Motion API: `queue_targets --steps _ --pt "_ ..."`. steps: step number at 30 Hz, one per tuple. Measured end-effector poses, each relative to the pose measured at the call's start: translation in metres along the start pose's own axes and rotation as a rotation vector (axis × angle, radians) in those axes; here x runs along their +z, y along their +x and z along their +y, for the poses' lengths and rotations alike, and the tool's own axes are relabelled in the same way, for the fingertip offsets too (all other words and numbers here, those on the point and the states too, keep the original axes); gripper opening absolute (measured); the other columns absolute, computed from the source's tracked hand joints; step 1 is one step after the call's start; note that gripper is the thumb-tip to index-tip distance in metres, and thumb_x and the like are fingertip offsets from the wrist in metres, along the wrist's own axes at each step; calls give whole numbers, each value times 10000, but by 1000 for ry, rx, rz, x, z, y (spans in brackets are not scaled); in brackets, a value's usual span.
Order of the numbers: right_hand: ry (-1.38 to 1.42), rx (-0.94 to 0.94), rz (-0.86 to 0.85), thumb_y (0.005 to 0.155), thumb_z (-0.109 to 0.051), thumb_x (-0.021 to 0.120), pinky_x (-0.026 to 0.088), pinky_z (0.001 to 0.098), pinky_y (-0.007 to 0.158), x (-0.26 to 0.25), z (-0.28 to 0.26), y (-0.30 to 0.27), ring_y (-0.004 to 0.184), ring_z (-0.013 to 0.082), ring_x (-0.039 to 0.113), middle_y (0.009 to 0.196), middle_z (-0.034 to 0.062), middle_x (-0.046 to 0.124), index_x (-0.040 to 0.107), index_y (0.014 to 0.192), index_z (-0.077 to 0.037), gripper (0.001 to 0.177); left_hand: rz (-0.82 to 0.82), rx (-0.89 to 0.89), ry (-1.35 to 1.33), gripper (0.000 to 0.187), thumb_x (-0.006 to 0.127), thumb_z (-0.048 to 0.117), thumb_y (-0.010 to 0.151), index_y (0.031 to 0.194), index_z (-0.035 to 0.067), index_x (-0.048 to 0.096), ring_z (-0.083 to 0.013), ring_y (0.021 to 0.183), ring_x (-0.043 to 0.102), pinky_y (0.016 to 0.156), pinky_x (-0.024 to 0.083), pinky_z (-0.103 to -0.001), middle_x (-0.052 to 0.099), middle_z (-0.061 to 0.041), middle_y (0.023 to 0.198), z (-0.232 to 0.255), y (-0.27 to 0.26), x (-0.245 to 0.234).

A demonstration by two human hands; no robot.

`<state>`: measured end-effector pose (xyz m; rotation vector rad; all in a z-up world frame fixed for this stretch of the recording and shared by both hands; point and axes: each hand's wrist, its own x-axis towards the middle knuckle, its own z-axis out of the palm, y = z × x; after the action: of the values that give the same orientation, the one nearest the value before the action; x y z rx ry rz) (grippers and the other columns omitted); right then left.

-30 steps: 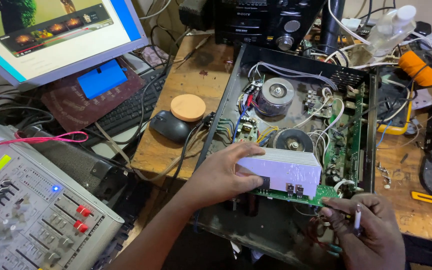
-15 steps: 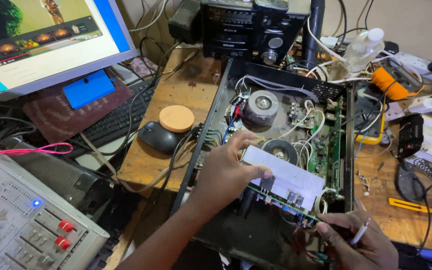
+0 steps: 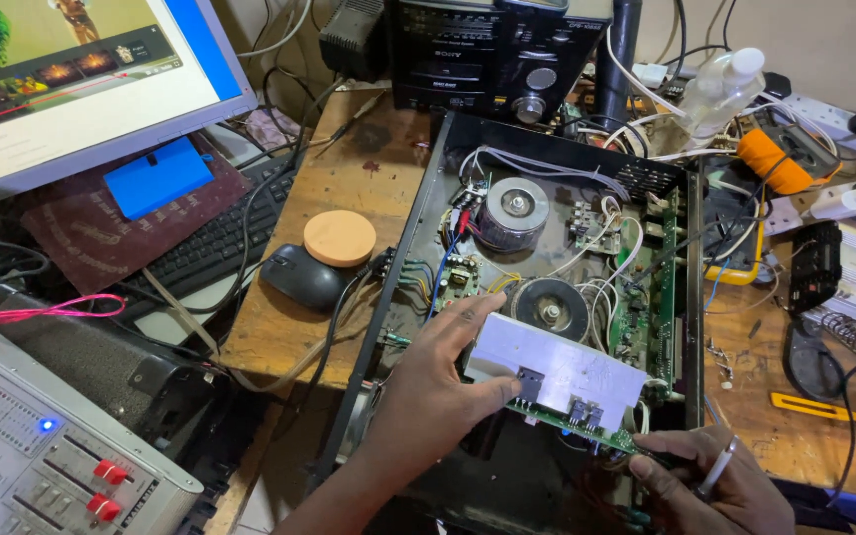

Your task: The person holds a green circuit board with a large aluminum heatsink and uses a screwdriver to tighten screws on the board. The person rotates the board to access different sides and continues to adjust the screws throughout the clip.

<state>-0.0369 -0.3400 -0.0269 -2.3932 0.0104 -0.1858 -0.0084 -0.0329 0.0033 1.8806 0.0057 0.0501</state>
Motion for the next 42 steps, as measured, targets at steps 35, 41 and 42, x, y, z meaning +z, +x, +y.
queue_targets --steps 35,41,42 --pt "-370 197 245 946 -365 746 521 508 861 -2 130 108 992 381 710 1051 158 753 854 1044 -182 234 -216 22 339 862 1025 294 664 1442 203 666 -275 1598 347 1241 310 -454 443 -67 1668 -47 -4 11" --pt "-454 181 206 965 -344 648 502 530 777 -1 106 106 917 392 669 976 143 678 778 980 -118 261 -155 128 327 856 1060 251 560 1343 207 717 -310 1514 452 1195 359 -435 526 -113 1565 -48 -6 12" --pt "-487 153 214 984 -325 627 497 547 729 0 103 106 860 402 660 940 149 653 754 974 -85 271 -151 121 322 857 1058 248 555 1342 213 721 -312 1512 450 1182 369 -444 528 -122 1572 -49 -7 12"
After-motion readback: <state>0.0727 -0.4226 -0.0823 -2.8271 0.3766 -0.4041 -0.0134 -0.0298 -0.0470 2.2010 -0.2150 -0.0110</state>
